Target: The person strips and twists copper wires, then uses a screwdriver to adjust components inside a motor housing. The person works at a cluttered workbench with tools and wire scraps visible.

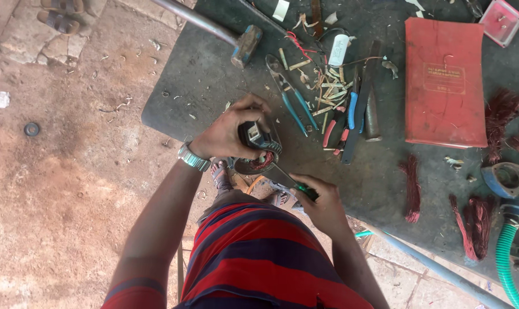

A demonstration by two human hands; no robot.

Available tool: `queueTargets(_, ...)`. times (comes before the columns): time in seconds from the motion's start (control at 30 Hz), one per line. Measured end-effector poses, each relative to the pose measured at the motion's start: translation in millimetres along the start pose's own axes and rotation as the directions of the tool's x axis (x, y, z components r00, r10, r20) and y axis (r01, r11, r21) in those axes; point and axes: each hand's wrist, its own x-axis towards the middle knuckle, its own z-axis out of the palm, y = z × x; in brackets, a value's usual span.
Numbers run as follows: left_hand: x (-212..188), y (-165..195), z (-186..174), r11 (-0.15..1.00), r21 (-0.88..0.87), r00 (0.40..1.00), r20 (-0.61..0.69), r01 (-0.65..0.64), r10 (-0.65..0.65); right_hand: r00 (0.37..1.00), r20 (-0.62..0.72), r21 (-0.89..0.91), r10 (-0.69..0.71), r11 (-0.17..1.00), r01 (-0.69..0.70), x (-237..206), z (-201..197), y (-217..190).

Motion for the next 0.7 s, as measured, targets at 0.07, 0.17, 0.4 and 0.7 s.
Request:
queueTargets(0.07,1,1,1,1.0,0.014,1.0,-0.004,-0.005,0.005,0.996,0.003,0.058,-0.088,0.994,0.088,0,0,2)
queueTargets(0.17,-1,1,1,1.0,0.025,1.0,-0.011,0.009,-0.009,0.997,0.066,0.072,0.042,0.996,-0.047,2,-9,6)
queueTargets(0.4,6,-22,2,0.997,-0.06,0.999,-0.027,0.046,-0.047,0.997,0.051,0.115,0.063,0.991,-0.068,0,-13,-10)
queueTargets(0.7,29,-44,-7,0.983,-0.165,0.996,0.002,0.084,-0.085,0.954,-0.055,-0.073,-0.296,0.954,0.292,15,-8,-31)
